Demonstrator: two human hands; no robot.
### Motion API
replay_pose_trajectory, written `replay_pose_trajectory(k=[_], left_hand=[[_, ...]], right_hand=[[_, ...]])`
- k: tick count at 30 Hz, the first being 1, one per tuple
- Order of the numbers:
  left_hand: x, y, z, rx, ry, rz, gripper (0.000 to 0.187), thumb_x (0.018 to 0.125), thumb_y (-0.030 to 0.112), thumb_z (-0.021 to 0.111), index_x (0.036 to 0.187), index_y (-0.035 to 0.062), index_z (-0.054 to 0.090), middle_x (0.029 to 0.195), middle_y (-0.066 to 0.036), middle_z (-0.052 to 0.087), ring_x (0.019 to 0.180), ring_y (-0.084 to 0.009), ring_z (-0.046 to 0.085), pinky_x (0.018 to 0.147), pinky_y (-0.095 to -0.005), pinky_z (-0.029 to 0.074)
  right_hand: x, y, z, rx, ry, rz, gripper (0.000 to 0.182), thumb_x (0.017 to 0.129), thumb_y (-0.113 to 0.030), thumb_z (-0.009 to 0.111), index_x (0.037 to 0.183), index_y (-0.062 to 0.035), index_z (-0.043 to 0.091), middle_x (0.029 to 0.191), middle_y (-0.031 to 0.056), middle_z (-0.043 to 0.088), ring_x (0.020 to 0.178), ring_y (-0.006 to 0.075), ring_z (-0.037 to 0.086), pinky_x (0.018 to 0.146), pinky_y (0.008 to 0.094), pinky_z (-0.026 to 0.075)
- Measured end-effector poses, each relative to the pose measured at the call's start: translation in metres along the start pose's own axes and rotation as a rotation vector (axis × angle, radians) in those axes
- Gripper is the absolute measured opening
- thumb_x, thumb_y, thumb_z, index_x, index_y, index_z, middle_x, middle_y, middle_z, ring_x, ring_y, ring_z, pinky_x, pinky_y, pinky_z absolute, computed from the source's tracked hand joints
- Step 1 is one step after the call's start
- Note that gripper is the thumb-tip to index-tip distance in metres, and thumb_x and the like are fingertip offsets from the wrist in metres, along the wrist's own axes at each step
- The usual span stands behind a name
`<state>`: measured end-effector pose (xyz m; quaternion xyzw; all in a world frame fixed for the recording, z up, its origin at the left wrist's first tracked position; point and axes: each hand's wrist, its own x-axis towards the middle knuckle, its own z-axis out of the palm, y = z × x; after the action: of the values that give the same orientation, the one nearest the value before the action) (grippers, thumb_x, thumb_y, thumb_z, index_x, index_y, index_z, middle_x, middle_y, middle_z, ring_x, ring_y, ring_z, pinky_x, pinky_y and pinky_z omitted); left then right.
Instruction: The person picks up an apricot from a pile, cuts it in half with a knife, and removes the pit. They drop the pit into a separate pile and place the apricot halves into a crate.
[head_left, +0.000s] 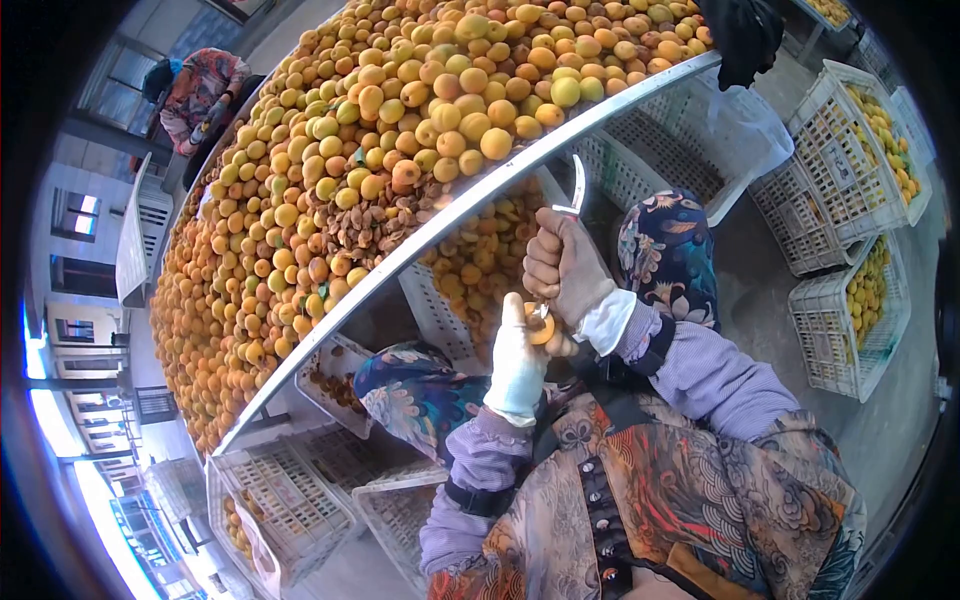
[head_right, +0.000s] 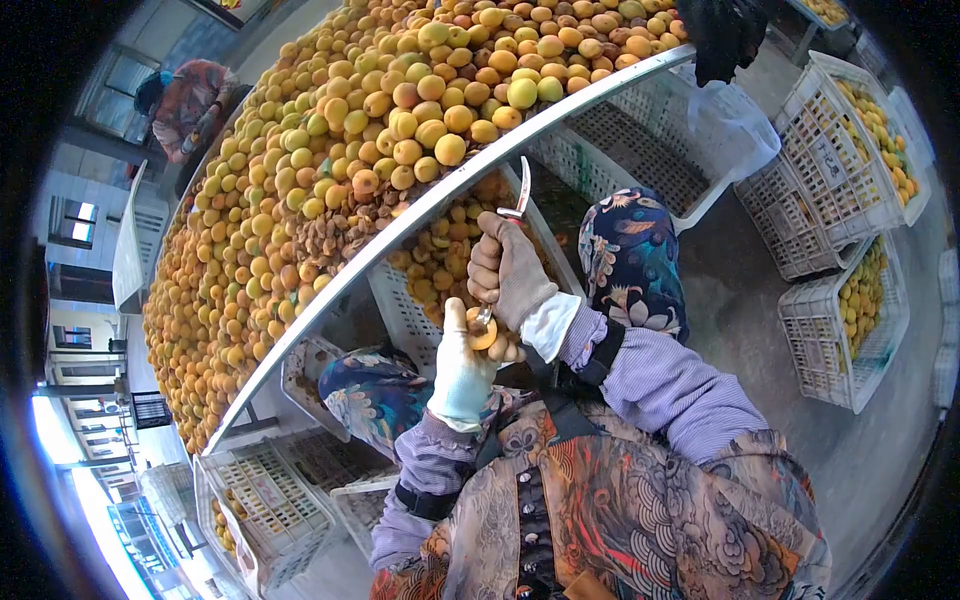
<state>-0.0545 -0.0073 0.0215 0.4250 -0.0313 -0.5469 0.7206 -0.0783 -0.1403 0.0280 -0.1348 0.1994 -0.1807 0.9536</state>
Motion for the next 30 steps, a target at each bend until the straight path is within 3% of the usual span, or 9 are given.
replay_pose_trajectory(k=[4,7,8,9,15,21,24,27,30], left_hand=[[0.006,-0.002,-0.015,-0.186,-0.23,-0.074,0.049,0.097,0.048,0.034,0.082,0.0042,0.049,0.069,-0.007,0.049,0.067,-0.0195,0.05,0.072,-0.0373,0.045],[0.001,0.001,-0.008,-0.217,-0.071,-0.087,0.045,0.095,0.047,0.04,0.097,0.0042,0.055,0.074,-0.01,0.053,0.078,-0.0265,0.055,0.083,-0.0473,0.045],[0.003,0.003,-0.012,-0.231,-0.15,-0.091,0.034,0.095,0.036,0.046,0.1,0.0039,0.055,0.082,-0.011,0.054,0.085,-0.0275,0.054,0.087,-0.0493,0.045],[0.002,0.005,-0.01,-0.152,-0.1,-0.106,0.027,0.094,0.03,0.048,0.1,0.0042,0.055,0.082,-0.011,0.055,0.084,-0.0276,0.055,0.085,-0.0485,0.045],[0.005,0.024,-0.006,-0.073,-0.065,0.042,0.027,0.095,0.028,0.049,0.102,0.0022,0.05,0.08,-0.007,0.054,0.075,-0.0209,0.057,0.077,-0.0383,0.049],[0.018,0.109,-0.012,0.364,0.076,0.494,0.034,0.094,0.029,0.05,0.105,-0.0027,0.049,0.074,-0.008,0.057,0.067,-0.0204,0.059,0.069,-0.0345,0.05],[0.034,0.151,-0.024,0.433,0.245,0.621,0.023,0.094,0.022,0.049,0.098,0.0003,0.053,0.071,-0.007,0.059,0.063,-0.0169,0.058,0.064,-0.0271,0.048],[0.06,0.191,-0.067,0.772,0.532,0.703,0.023,0.092,0.025,0.054,0.094,0.0027,0.057,0.074,-0.001,0.056,0.063,-0.0096,0.052,0.058,-0.0243,0.045],[0.073,0.22,-0.07,0.674,0.633,0.608,0.027,0.089,0.03,0.059,0.095,0.0037,0.058,0.076,0.001,0.054,0.065,-0.0071,0.051,0.054,-0.0221,0.043]], right_hand=[[0.0,-0.001,0.0,0.04,0.05,0.018,0.04,0.096,-0.032,0.042,0.061,-0.0196,0.026,0.049,-0.0071,0.019,0.036,0.0072,0.017,0.033,0.0229,0.017],[0.001,-0.004,0.003,-0.049,-0.015,-0.023,0.038,0.096,-0.03,0.041,0.062,-0.0194,0.027,0.05,-0.0069,0.019,0.037,0.0071,0.018,0.033,0.0228,0.017],[0.0,-0.006,0.005,-0.065,-0.017,-0.034,0.037,0.096,-0.029,0.041,0.063,-0.0192,0.027,0.05,-0.0066,0.02,0.037,0.0071,0.018,0.034,0.0228,0.017],[-0.001,-0.006,0.007,-0.081,-0.023,-0.045,0.035,0.096,-0.028,0.041,0.064,-0.0191,0.028,0.05,-0.0063,0.02,0.037,0.0072,0.019,0.034,0.0228,0.017],[0.015,-0.018,0.024,-0.103,-0.021,-0.082,0.042,0.096,-0.031,0.042,0.059,-0.0167,0.028,0.048,-0.0043,0.022,0.036,0.009,0.021,0.034,0.0245,0.019],[0.027,-0.057,0.03,-0.122,-0.017,-0.23,0.043,0.093,-0.033,0.051,0.06,-0.0139,0.033,0.047,-0.0018,0.027,0.033,0.0116,0.026,0.031,0.0264,0.021],[0.036,-0.07,0.02,-0.179,0.01,-0.248,0.046,0.092,-0.033,0.053,0.055,-0.0138,0.033,0.045,-0.0012,0.028,0.032,0.0122,0.028,0.031,0.027,0.022],[0.048,-0.082,0.012,-0.201,0.012,-0.275,0.044,0.091,-0.034,0.053,0.057,-0.0132,0.035,0.046,-0.0008,0.03,0.032,0.0125,0.029,0.031,0.027,0.022],[0.05,-0.089,0.005,-0.207,0.046,-0.223,0.043,0.091,-0.034,0.054,0.058,-0.0131,0.037,0.046,-0.0005,0.033,0.032,0.0124,0.03,0.031,0.0268,0.022]])
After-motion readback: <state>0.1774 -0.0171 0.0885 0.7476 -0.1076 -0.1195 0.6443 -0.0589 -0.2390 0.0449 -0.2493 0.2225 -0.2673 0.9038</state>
